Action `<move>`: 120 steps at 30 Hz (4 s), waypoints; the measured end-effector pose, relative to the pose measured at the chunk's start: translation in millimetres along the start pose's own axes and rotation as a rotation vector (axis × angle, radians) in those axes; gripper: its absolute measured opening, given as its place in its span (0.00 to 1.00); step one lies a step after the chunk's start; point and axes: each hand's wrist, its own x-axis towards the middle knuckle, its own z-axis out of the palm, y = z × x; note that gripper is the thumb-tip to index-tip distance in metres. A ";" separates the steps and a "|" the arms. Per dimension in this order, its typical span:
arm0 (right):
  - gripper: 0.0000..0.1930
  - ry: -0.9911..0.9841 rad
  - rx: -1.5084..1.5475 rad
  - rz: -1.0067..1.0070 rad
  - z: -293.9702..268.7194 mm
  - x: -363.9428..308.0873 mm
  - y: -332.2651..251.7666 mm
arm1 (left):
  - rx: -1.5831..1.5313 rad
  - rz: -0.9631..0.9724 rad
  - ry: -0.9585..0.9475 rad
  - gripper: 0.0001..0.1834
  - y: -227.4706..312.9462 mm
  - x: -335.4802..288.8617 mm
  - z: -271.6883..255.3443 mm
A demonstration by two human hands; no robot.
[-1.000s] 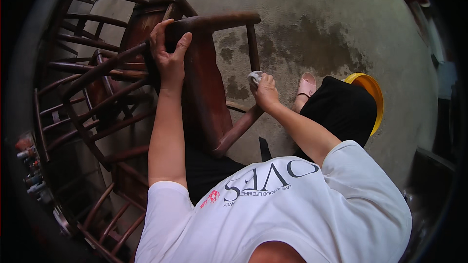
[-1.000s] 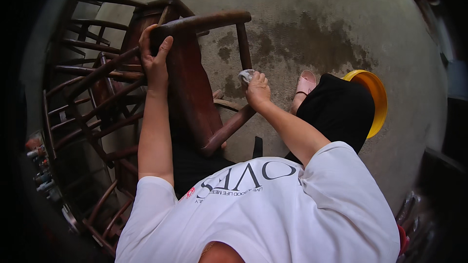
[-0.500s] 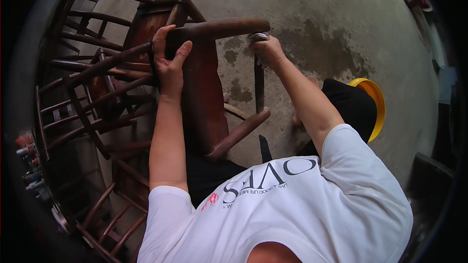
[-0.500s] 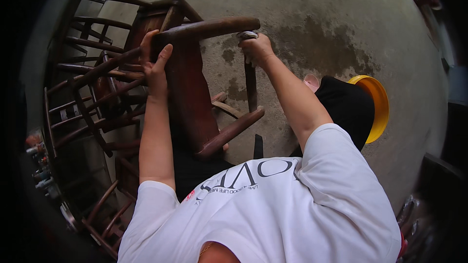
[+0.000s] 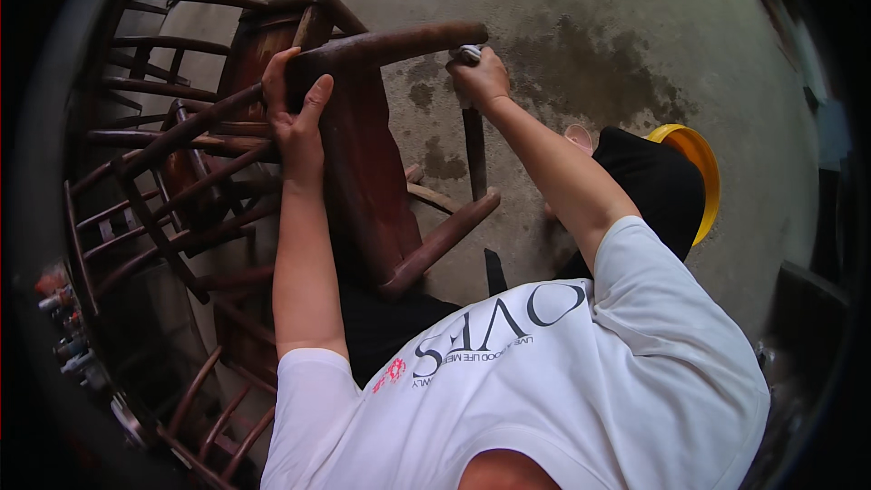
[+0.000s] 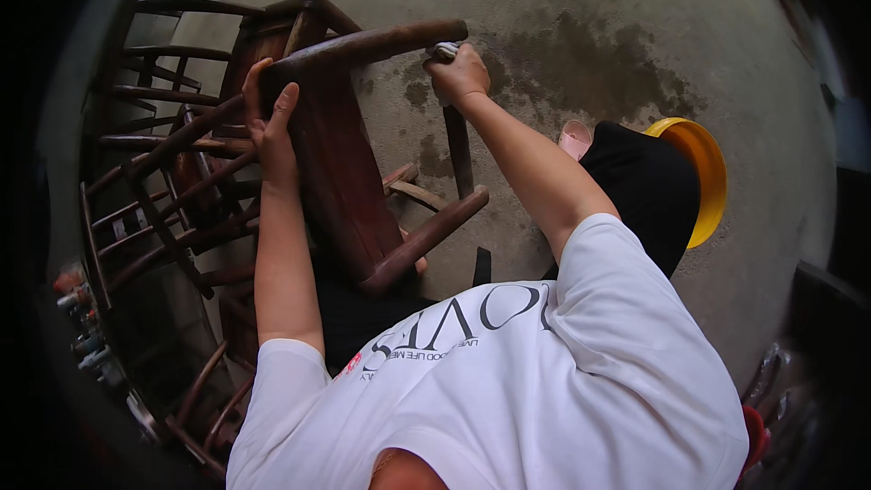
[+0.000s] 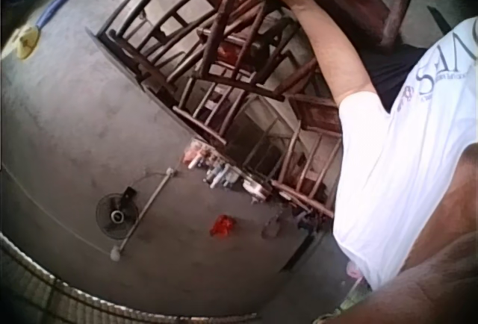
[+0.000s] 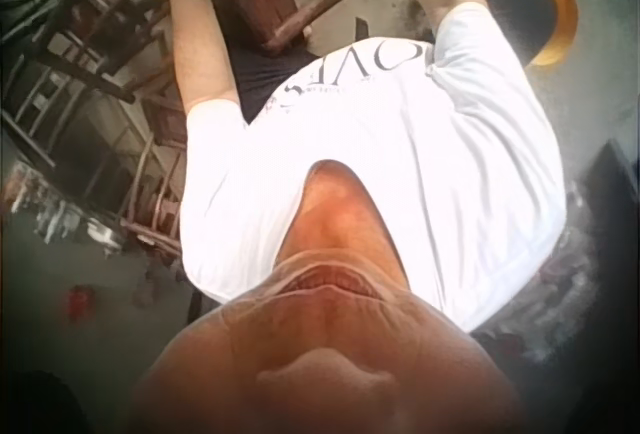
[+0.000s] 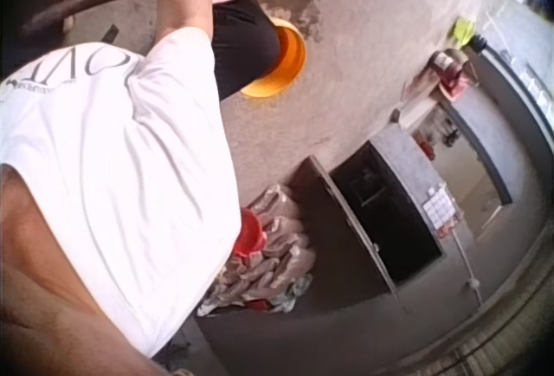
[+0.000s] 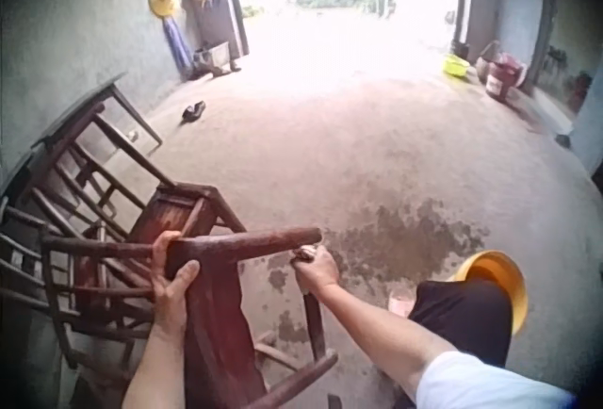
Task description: Cleaning and wiping wooden chairs with a wet cloth and a bucket of water.
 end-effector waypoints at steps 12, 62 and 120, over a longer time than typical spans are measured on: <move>0.25 0.236 -0.158 -0.048 6.8 -86.4 80.7 | 0.040 0.110 -0.111 0.21 16.2 -3.3 17.1; 0.07 -0.022 -0.837 -1.113 -13.4 -89.8 54.4 | 0.247 0.231 0.075 0.26 -17.9 15.1 -5.6; 0.17 0.234 -0.212 -0.121 -37.1 -12.0 66.2 | 0.153 0.158 -0.001 0.30 -2.4 5.7 -12.5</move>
